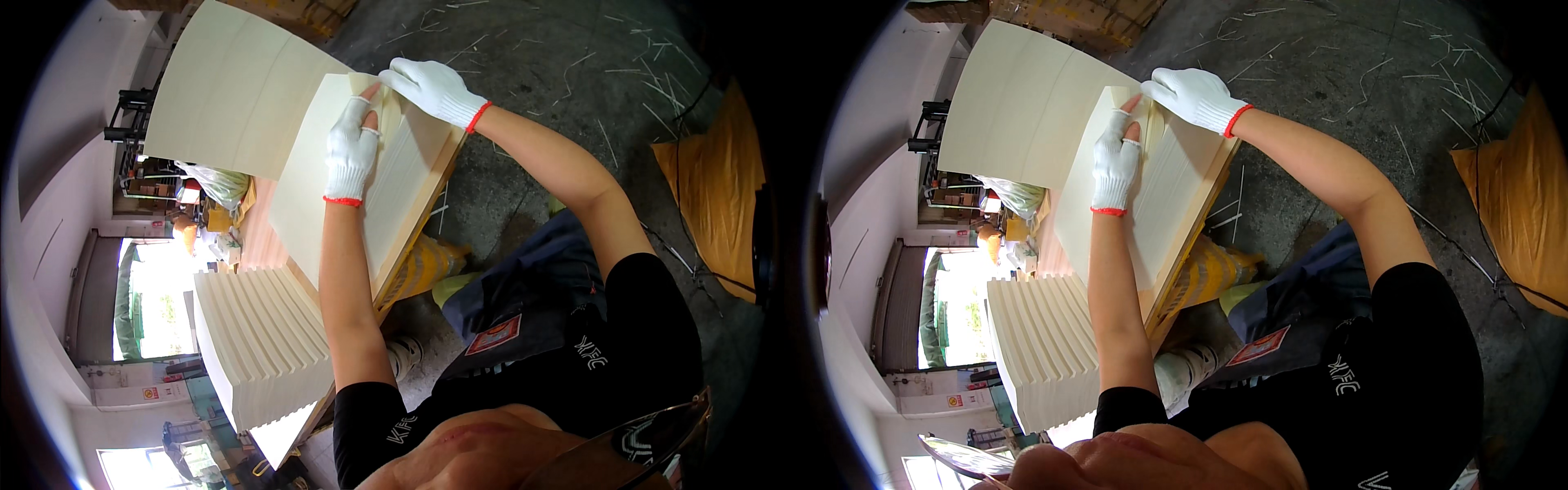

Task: The person applies glue to the side edges of white paper stacks using a brush and then aligns the stacks on a wooden workbench.

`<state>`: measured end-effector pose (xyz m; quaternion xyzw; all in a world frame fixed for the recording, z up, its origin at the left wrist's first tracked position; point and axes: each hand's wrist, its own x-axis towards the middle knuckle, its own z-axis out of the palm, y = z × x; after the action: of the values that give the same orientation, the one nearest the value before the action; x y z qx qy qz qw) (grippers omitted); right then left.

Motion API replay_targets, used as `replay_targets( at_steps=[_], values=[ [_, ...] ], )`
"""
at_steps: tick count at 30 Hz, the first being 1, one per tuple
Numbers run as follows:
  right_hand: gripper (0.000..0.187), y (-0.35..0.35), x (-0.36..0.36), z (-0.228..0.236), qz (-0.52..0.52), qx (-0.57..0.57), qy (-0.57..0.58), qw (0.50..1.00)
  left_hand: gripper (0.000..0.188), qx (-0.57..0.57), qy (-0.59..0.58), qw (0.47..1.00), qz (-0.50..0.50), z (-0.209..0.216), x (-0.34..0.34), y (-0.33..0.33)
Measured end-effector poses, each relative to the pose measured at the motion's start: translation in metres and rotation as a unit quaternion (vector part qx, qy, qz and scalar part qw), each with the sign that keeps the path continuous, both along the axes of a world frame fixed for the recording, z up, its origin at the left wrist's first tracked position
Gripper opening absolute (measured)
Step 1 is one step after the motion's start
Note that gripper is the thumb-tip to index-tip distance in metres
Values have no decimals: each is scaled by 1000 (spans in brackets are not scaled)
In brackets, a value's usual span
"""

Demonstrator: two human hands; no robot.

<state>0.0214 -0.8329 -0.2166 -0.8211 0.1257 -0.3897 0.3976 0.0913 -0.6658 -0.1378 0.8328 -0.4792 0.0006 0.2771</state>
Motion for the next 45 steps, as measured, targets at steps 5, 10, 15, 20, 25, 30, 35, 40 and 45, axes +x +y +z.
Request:
replay_targets(
  at_steps=[5,10,15,20,25,30,35,40,45],
  values=[
    [42,2,3,-1,-3,0,-18,1000,33,-5,-29,999,-38,-8,12,2],
    [42,3,3,-1,-5,0,-28,1000,40,-21,-17,999,-43,-11,14,1],
    [42,6,-5,8,26,34,-9,999,37,-29,-57,996,-66,-12,22,5],
    [41,2,1,-3,2,25,-18,1000,33,-7,18,1000,-21,-4,8,1],
    [39,3,6,-5,-14,3,-28,1000,27,-8,-27,999,-31,-11,13,3],
    [37,4,3,-4,-11,9,-36,999,31,-23,-59,997,-52,-16,19,2],
    [38,5,3,-4,-2,21,-27,999,29,-22,-45,998,-46,-13,17,3],
    [40,3,1,0,-8,16,-15,1000,35,-6,-64,996,-55,-13,16,2],
    [33,2,-32,29,-48,-143,-28,988,55,-42,-219,969,-107,-16,16,8]
  ],
)
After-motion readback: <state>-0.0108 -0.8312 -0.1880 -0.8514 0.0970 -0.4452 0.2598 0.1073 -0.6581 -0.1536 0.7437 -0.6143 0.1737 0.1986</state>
